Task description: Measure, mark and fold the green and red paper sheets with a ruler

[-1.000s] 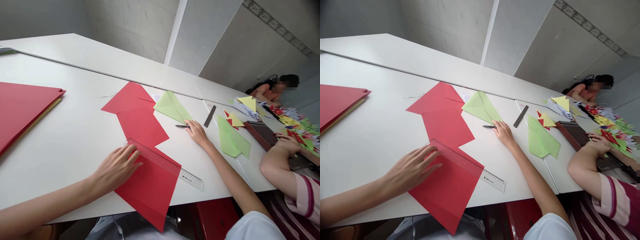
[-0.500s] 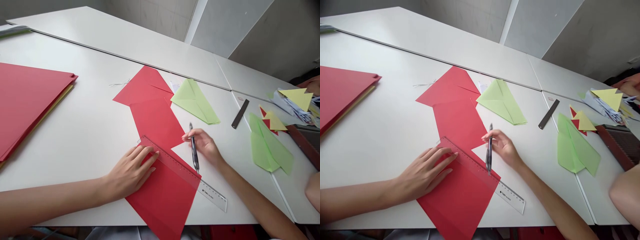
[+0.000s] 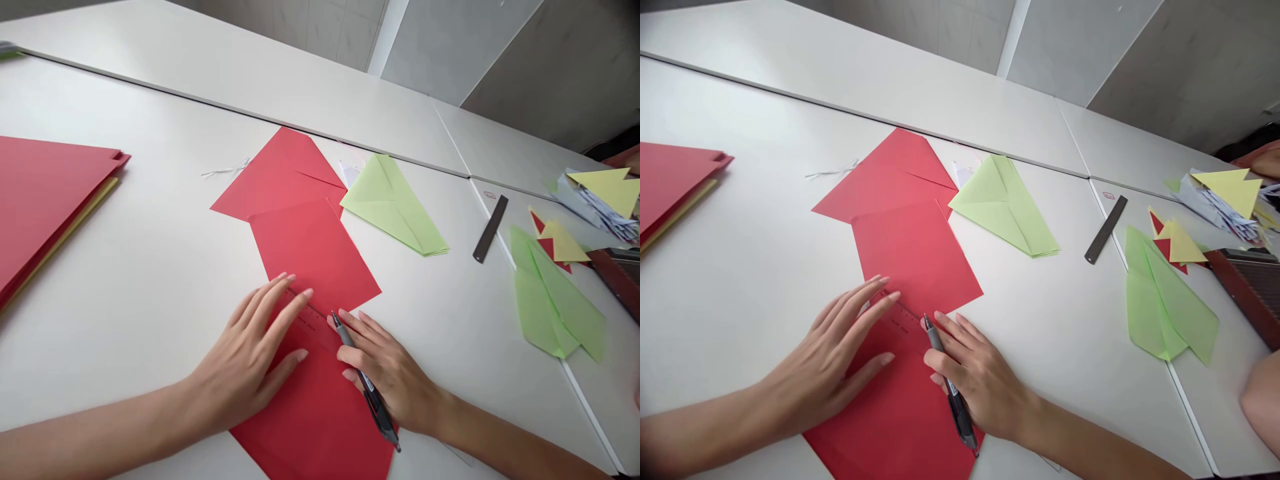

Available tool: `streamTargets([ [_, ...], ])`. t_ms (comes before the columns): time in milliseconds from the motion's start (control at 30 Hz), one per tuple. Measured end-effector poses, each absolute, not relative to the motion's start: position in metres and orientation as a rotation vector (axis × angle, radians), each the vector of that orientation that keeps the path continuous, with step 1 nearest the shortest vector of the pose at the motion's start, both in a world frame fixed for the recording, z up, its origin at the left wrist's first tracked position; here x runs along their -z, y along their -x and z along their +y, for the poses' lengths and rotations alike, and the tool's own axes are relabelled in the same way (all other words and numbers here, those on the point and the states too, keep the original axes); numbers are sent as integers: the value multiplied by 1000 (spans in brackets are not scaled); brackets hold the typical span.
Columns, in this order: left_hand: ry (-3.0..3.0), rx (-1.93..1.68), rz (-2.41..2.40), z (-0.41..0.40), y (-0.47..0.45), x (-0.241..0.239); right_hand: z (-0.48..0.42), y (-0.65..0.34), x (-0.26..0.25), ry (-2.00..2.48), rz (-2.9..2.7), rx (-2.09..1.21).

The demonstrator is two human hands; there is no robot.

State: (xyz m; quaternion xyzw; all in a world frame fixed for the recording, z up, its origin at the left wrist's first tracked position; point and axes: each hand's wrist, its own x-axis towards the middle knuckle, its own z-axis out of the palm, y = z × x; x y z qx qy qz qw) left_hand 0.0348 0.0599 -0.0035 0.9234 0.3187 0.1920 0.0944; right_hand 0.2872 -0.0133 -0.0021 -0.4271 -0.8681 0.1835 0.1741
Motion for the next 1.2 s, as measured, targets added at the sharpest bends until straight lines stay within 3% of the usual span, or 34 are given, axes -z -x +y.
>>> streamTargets([
  [267, -2329, -520, 1532, 178, -21, -13, -12, -283, 3, 1173, -2455, -466],
  [600, -2392, -94, 1452, 244, -25, -38, -11, -286, 5, 1132, -2439, -459],
  [967, -2558, -752, 1577, 202, 0, -46, -14, -301, 3, 1140, -2380, -475],
  [1200, -2909, -578, 686, 82, -64, -1, -18, -313, 5, 1286, -2337, -424],
])
